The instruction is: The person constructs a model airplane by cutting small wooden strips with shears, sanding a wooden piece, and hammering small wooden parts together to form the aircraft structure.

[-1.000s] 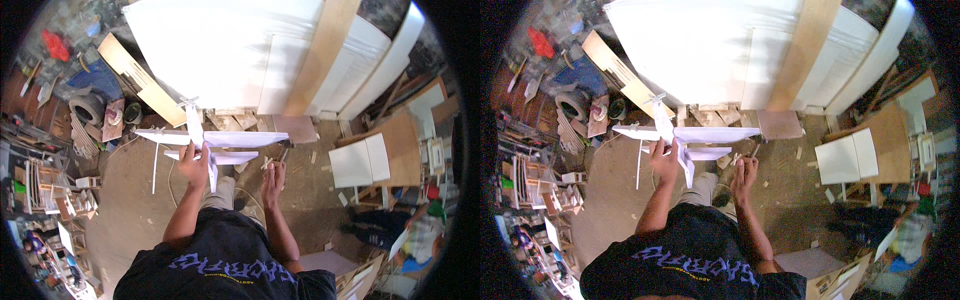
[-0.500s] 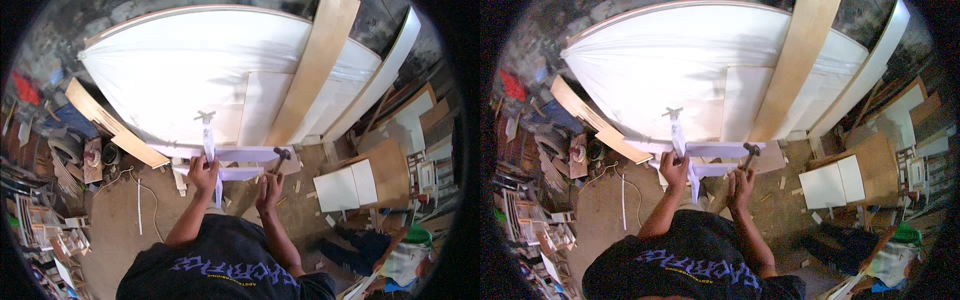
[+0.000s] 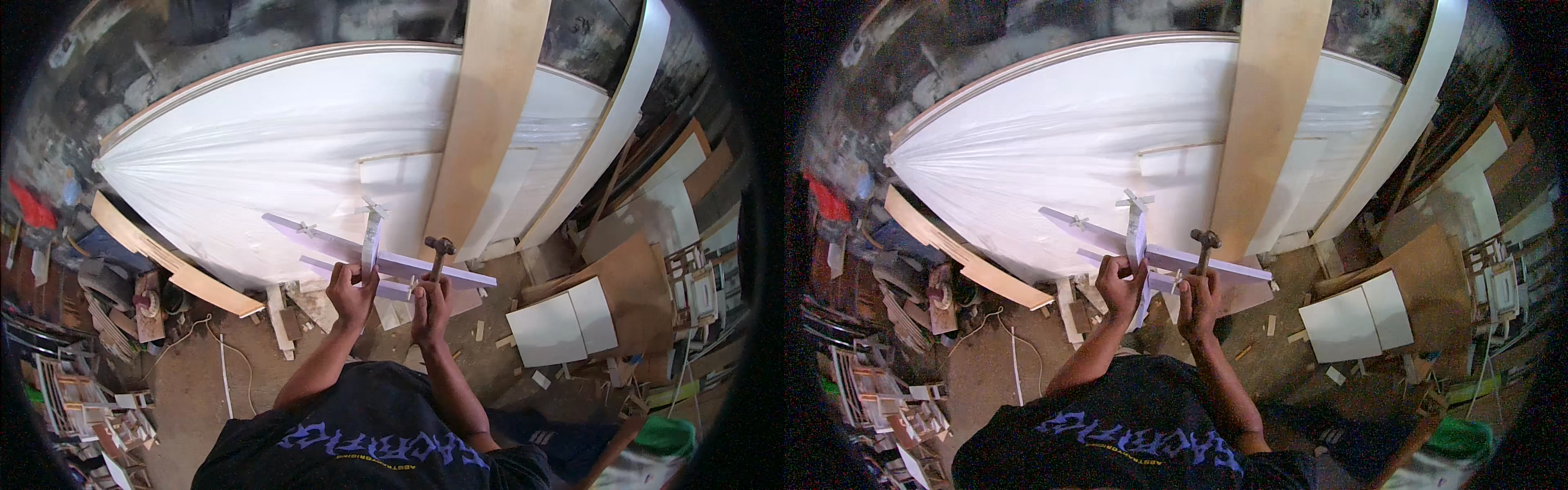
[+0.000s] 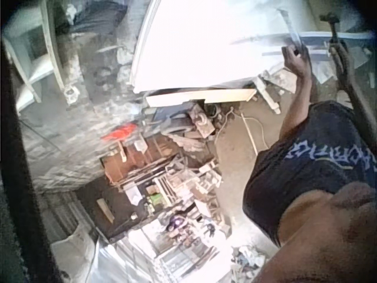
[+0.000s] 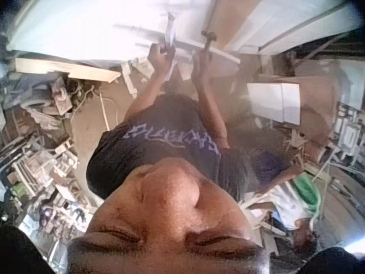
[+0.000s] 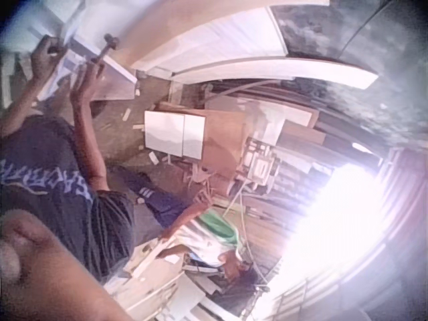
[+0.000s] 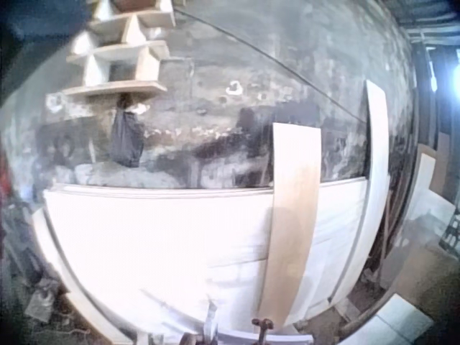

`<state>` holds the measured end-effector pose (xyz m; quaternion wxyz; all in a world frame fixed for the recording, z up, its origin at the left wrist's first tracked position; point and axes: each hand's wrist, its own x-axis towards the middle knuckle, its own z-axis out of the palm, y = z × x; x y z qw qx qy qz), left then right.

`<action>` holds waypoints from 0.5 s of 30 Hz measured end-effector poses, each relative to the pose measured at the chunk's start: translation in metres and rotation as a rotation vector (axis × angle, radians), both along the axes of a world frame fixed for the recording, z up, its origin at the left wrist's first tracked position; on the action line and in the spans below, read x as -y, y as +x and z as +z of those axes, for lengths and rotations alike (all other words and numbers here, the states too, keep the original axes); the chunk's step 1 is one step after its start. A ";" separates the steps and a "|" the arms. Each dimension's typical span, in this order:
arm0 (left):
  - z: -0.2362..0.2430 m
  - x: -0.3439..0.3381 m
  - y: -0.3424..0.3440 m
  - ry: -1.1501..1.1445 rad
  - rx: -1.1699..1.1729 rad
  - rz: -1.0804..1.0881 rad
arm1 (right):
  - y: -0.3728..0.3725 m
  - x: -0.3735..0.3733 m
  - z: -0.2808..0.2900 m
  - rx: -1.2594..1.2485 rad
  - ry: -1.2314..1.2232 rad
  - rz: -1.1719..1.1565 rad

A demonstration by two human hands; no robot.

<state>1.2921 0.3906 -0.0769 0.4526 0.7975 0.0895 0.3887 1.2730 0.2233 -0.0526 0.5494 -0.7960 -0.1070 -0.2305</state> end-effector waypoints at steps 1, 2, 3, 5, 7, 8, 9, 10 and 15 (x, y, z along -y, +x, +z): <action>0.002 0.011 0.008 0.008 -0.001 0.000 | 0.011 0.012 0.001 -0.004 0.020 0.022; 0.004 0.023 0.015 0.016 -0.002 0.001 | 0.022 0.025 0.001 -0.008 0.041 0.043; 0.008 0.035 0.022 0.047 -0.009 0.004 | 0.032 0.037 0.001 -0.014 0.048 0.047; 0.005 0.060 0.040 0.028 -0.011 -0.001 | 0.051 0.063 0.001 -0.026 0.065 0.053; 0.006 0.084 0.056 0.029 -0.026 0.006 | 0.069 0.092 -0.001 -0.009 0.059 0.055; 0.005 0.095 0.058 0.036 -0.043 0.017 | 0.078 0.105 -0.001 -0.001 0.058 0.057; 0.005 0.108 0.065 0.037 -0.050 0.021 | 0.088 0.119 -0.002 -0.015 0.037 0.057; 0.002 0.120 0.070 0.029 -0.047 0.032 | 0.094 0.133 -0.003 -0.029 0.016 0.063; 0.006 0.174 0.084 -0.018 -0.051 0.093 | 0.123 0.183 -0.006 -0.071 0.032 0.137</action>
